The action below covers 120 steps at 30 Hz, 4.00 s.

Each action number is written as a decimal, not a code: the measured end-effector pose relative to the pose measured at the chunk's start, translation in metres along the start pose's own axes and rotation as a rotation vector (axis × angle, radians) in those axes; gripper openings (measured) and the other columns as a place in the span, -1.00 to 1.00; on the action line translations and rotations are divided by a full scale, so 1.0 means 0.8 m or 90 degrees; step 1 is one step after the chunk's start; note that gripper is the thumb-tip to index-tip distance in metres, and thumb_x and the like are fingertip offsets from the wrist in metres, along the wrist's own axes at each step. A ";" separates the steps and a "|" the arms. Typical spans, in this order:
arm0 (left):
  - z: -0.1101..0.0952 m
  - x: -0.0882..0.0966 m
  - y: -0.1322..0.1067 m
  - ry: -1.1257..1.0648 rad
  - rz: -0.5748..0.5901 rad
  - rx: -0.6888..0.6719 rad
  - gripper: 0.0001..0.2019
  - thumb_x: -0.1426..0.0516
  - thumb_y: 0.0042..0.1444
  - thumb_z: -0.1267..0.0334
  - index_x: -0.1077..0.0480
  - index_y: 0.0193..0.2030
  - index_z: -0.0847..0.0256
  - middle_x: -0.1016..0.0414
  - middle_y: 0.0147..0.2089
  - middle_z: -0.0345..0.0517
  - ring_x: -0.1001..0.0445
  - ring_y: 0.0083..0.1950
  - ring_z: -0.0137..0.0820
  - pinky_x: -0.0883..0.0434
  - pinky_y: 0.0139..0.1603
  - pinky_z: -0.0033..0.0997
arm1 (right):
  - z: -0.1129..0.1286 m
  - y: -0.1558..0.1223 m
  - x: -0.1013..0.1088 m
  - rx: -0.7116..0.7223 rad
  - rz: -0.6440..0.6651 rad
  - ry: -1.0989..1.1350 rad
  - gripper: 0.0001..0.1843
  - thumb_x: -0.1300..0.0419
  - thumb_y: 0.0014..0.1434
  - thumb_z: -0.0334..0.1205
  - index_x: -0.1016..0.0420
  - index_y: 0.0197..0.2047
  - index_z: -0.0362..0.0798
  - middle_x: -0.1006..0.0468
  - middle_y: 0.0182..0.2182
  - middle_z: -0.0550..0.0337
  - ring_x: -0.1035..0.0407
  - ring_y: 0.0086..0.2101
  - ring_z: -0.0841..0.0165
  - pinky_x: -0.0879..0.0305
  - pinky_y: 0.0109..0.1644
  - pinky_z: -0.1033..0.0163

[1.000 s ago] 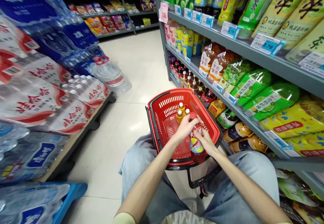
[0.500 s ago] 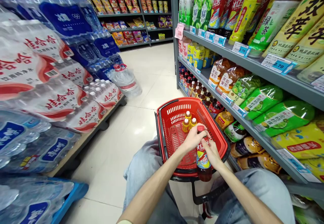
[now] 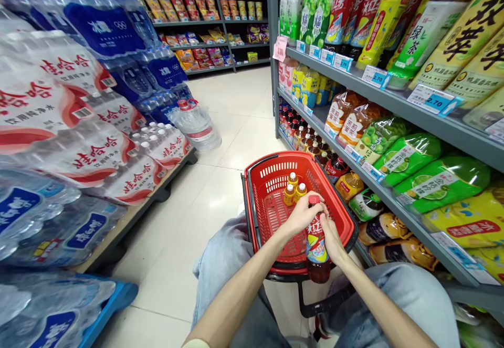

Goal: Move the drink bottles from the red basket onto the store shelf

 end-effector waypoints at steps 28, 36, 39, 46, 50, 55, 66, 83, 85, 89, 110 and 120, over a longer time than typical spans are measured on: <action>-0.004 0.009 0.001 -0.016 -0.023 -0.013 -0.82 -0.11 -0.05 0.38 -0.26 -0.25 0.17 -0.49 -0.48 -0.24 -0.50 -0.38 -0.38 -0.42 -0.18 -0.33 | 0.005 0.006 -0.009 0.007 0.027 -0.004 -0.40 -0.15 0.22 0.33 -0.53 -0.06 -0.08 -0.63 -0.14 -0.01 -0.52 -0.13 0.10 -0.44 -0.07 0.09; -0.010 0.006 -0.001 0.039 -0.004 -0.041 -0.80 -0.10 -0.05 0.40 -0.33 -0.23 0.20 -0.54 -0.39 -0.20 -0.52 -0.30 -0.39 -0.41 -0.10 -0.35 | 0.020 0.003 -0.003 0.059 0.010 -0.064 -0.35 -0.19 0.19 0.31 -0.51 0.14 0.01 -0.55 0.06 0.01 -0.38 0.15 0.08 -0.25 0.29 0.01; -0.011 0.003 0.000 0.019 0.006 -0.055 -0.81 -0.12 -0.04 0.39 -0.34 -0.22 0.20 -0.58 -0.32 -0.16 -0.54 -0.23 -0.38 -0.41 -0.06 -0.34 | 0.035 0.002 -0.005 0.113 0.024 -0.069 -0.33 -0.25 0.15 0.27 -0.51 0.15 -0.02 -0.55 0.06 0.02 -0.34 0.19 0.09 -0.16 0.35 0.02; -0.002 0.007 0.012 0.024 -0.013 -0.014 -0.83 -0.12 -0.03 0.37 -0.36 -0.23 0.20 -0.60 -0.29 -0.13 -0.55 -0.17 -0.34 -0.41 0.00 -0.30 | 0.037 0.012 -0.004 0.094 0.024 -0.014 -0.41 -0.29 0.19 0.15 -0.50 0.18 -0.01 -0.52 0.13 0.07 -0.35 0.20 0.12 -0.26 0.29 0.06; 0.001 0.009 0.014 0.021 -0.018 -0.010 -0.84 -0.12 -0.02 0.37 -0.36 -0.24 0.21 -0.60 -0.30 -0.13 -0.55 -0.17 -0.33 -0.41 -0.01 -0.30 | 0.031 0.013 -0.005 0.075 0.039 -0.006 -0.44 -0.27 0.20 0.15 -0.54 0.11 -0.06 -0.59 0.01 0.06 -0.46 0.06 0.12 -0.38 0.14 0.09; 0.002 0.007 0.013 0.040 -0.014 -0.013 -0.83 -0.11 0.01 0.38 -0.37 -0.21 0.20 -0.58 -0.37 -0.18 -0.53 -0.23 -0.34 -0.41 -0.04 -0.30 | 0.024 0.012 -0.001 0.022 0.026 0.004 -0.44 -0.31 0.13 0.21 -0.56 -0.08 -0.14 -0.62 -0.26 0.07 -0.52 -0.19 0.17 -0.45 -0.10 0.13; 0.006 0.007 0.013 0.019 -0.021 -0.014 -0.83 -0.12 -0.01 0.38 -0.38 -0.22 0.18 -0.58 -0.35 -0.18 -0.54 -0.19 -0.32 -0.39 0.04 -0.25 | 0.035 0.007 -0.001 0.082 0.028 -0.091 -0.49 -0.22 0.25 0.17 -0.49 0.07 -0.04 -0.59 0.00 0.05 -0.48 0.03 0.14 -0.39 0.13 0.07; 0.003 0.006 0.010 0.029 0.034 -0.082 -0.73 -0.09 -0.04 0.39 -0.42 -0.15 0.16 -0.59 -0.17 -0.12 -0.52 -0.03 -0.24 -0.39 0.08 -0.18 | 0.050 -0.004 0.005 0.126 -0.038 -0.120 -0.47 -0.27 0.23 0.10 -0.49 0.19 0.04 -0.59 0.08 0.12 -0.44 0.14 0.14 -0.32 0.28 0.03; 0.002 0.005 0.010 0.040 0.032 -0.082 -0.73 -0.09 -0.04 0.39 -0.42 -0.16 0.16 -0.59 -0.19 -0.13 -0.52 -0.05 -0.25 -0.39 0.07 -0.19 | 0.048 -0.004 0.007 0.124 -0.045 -0.124 -0.46 -0.28 0.23 0.10 -0.50 0.19 0.05 -0.62 0.02 0.12 -0.46 0.11 0.12 -0.33 0.28 0.01; 0.000 0.003 0.010 0.035 0.026 -0.083 -0.76 -0.10 -0.03 0.40 -0.41 -0.17 0.17 -0.59 -0.22 -0.13 -0.54 -0.09 -0.26 -0.41 0.04 -0.20 | 0.045 -0.003 0.008 0.113 -0.038 -0.118 -0.44 -0.27 0.24 0.11 -0.51 0.22 0.04 -0.65 -0.04 0.14 -0.48 0.08 0.10 -0.36 0.25 -0.01; 0.009 0.004 0.007 0.039 -0.015 -0.022 -0.80 -0.12 -0.03 0.38 -0.39 -0.20 0.17 -0.60 -0.29 -0.17 -0.56 -0.14 -0.29 -0.38 0.05 -0.23 | 0.039 -0.002 0.002 0.092 -0.042 -0.125 -0.44 -0.26 0.23 0.06 -0.43 0.21 -0.02 -0.58 0.07 0.06 -0.47 0.08 0.17 -0.37 0.18 0.07; 0.019 0.003 0.009 -0.015 -0.016 0.031 -0.83 -0.17 0.03 0.33 -0.33 -0.20 0.16 -0.51 -0.37 -0.24 -0.53 -0.19 -0.31 -0.42 0.00 -0.23 | 0.046 -0.003 0.002 0.111 -0.055 -0.207 -0.31 -0.42 -0.02 -0.10 -0.36 0.17 -0.03 -0.57 0.02 0.04 -0.52 -0.04 0.15 -0.45 0.03 0.06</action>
Point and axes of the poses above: each hand's wrist, its own y-axis towards the middle knuckle, its own x-axis out of the back of the hand, z = x × y, the point moved 8 cm from there along y, towards the middle knuckle
